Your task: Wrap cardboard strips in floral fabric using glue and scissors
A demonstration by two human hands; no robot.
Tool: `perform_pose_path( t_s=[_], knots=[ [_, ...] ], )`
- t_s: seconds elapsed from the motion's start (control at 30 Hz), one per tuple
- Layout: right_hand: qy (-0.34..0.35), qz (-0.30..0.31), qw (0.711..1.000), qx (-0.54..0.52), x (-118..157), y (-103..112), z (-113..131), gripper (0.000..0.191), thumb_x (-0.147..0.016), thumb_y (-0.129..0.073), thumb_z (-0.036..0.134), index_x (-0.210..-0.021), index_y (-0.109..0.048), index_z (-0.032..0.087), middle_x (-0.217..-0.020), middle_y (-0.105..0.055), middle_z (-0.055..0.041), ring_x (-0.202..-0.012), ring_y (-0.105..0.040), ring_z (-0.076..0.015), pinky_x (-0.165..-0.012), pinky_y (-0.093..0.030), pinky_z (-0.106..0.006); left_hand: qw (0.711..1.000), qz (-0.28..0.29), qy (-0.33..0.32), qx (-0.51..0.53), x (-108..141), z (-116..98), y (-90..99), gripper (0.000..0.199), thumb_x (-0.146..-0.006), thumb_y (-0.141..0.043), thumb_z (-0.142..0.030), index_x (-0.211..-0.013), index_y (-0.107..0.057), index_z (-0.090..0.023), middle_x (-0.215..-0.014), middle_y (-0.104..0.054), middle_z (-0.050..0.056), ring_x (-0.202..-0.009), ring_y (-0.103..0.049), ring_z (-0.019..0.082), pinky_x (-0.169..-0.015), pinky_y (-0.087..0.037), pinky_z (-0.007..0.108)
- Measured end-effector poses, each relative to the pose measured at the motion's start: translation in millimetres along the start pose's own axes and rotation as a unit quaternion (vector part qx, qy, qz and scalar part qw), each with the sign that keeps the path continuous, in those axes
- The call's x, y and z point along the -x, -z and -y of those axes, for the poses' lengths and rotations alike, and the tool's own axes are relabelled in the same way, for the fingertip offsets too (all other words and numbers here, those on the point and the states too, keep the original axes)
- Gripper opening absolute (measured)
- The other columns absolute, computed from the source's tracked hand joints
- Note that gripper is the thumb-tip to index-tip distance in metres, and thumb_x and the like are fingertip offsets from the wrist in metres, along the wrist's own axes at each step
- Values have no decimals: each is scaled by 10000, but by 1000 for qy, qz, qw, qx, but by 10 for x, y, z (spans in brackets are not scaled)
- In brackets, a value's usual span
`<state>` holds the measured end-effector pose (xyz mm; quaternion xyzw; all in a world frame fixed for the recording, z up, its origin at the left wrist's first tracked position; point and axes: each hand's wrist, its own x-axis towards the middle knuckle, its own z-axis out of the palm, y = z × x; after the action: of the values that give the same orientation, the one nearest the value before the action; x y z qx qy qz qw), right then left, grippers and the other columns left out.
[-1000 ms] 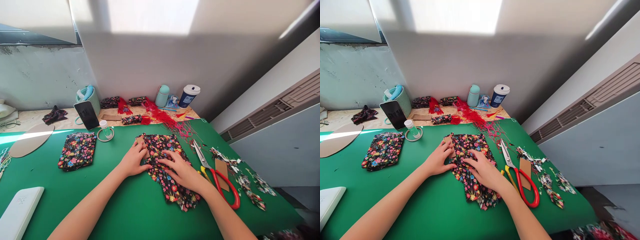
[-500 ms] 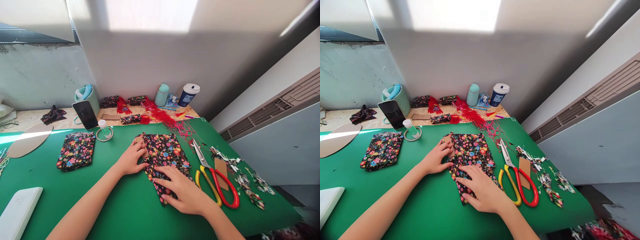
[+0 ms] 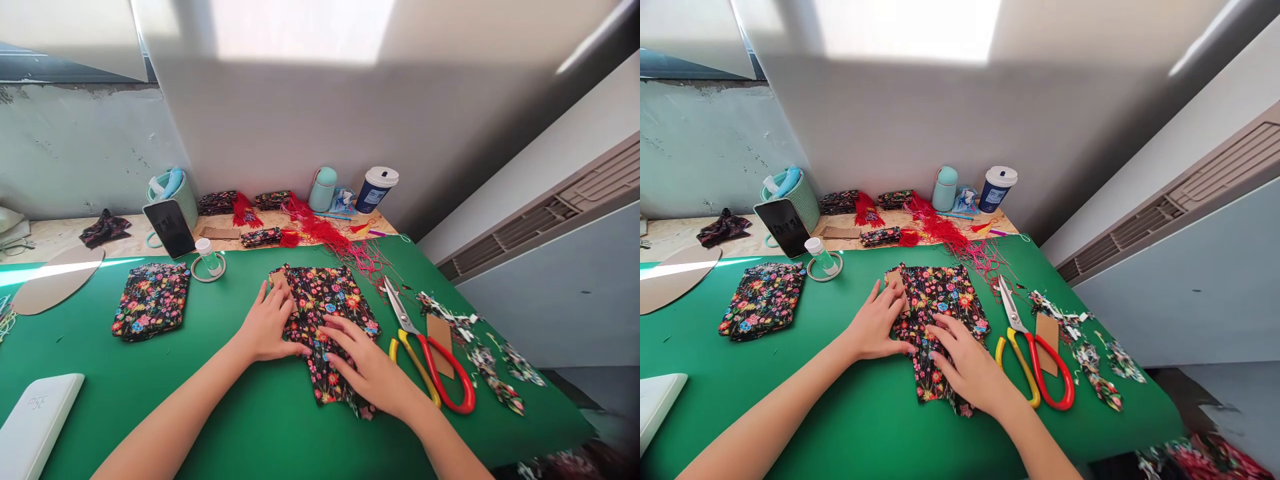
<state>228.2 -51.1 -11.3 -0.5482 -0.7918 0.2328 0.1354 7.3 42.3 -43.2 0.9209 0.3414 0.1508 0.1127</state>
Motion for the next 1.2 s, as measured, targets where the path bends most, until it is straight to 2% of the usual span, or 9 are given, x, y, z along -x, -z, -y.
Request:
perform_pose_path(
  t_s=[0.13, 0.23, 0.43, 0.67, 0.77, 0.9, 1.03, 1.1, 1.2],
  knots=[
    [-19, -35, 999, -34, -38, -76, -84, 309, -874, -521, 234, -1181, -541, 207, -1244, -515, -112, -1199, -517, -228, -1026, -441, -408, 1000, 7, -6, -13, 15, 0, -39, 989, -580, -491, -875, -1208, -506, -111, -1317, -494, 225, -1370, -287, 399, -1147, -77, 588],
    [-19, -43, 998, -49, -57, -90, -138, 281, -839, -545, 189, -1119, -560, 212, -1220, -511, -106, -1192, -516, -235, -1027, -431, -423, 1000, 11, -7, -9, 19, 15, -40, 998, -575, -502, -871, -1225, -495, -114, -1325, -492, 227, -1375, -279, 397, -1145, -57, 590],
    [-33, 4, 995, -92, -65, 12, -170, 316, -833, -506, 136, -1131, -567, 220, -1251, -489, -94, -1215, -494, -218, -1046, -401, -404, 999, 42, -7, 15, 27, 45, 39, 992, -570, -653, -753, -1292, -436, -109, -1383, -434, 234, -1395, -228, 396, -1134, -23, 609],
    [-37, 49, 992, -112, -67, 80, -183, 391, -828, -477, 101, -1189, -559, 226, -1299, -442, -92, -1265, -436, -208, -1080, -353, -387, 994, 101, -30, 29, 39, 133, 174, 1014, -623, -608, -749, -1365, -368, -100, -1442, -372, 226, -1419, -176, 366, -1140, -5, 595],
    [-31, 53, 992, -110, -74, 85, -167, 407, -824, -466, 89, -1192, -564, 233, -1308, -431, -92, -1275, -426, -212, -1085, -348, -395, 996, 86, -13, 21, 38, 82, 135, 965, -679, -522, -782, -1351, -397, -100, -1447, -376, 216, -1421, -181, 354, -1145, -10, 585],
    [-26, 59, 992, -111, -70, 86, -163, 412, -826, -460, 92, -1196, -567, 239, -1317, -427, -92, -1264, -445, -215, -1075, -369, -399, 998, 52, 16, -11, 45, -14, 30, 1051, -632, -507, -830, -1347, -407, -65, -1448, -372, 229, -1414, -172, 388, -1147, -25, 587],
    [-17, 53, 994, -96, -59, 96, -184, 358, -834, -509, 155, -1177, -576, 230, -1313, -449, -97, -1263, -457, -231, -1065, -393, -406, 998, 49, 8, -27, 62, -35, 1, 1078, -613, -523, -833, -1352, -404, -57, -1455, -366, 229, -1406, -186, 401, -1139, -13, 604],
    [-11, 34, 997, -75, -82, 119, -168, 313, -855, -523, 213, -1162, -582, 229, -1289, -484, -98, -1234, -490, -238, -1047, -417, -418, 999, 41, 6, -23, 64, -29, 22, 1017, -658, -477, -831, -1334, -431, -72, -1441, -392, 216, -1400, -214, 391, -1139, -13, 606],
    [10, -35, 999, -41, -207, 177, -84, 275, -903, -468, 237, -1156, -576, 226, -1252, -530, -103, -1174, -540, -235, -1013, -453, -433, 1000, 23, 7, -19, 54, -10, 68, 776, -817, -404, -713, -1292, -479, -105, -1389, -462, 182, -1387, -267, 364, -1145, -51, 594]
  ],
)
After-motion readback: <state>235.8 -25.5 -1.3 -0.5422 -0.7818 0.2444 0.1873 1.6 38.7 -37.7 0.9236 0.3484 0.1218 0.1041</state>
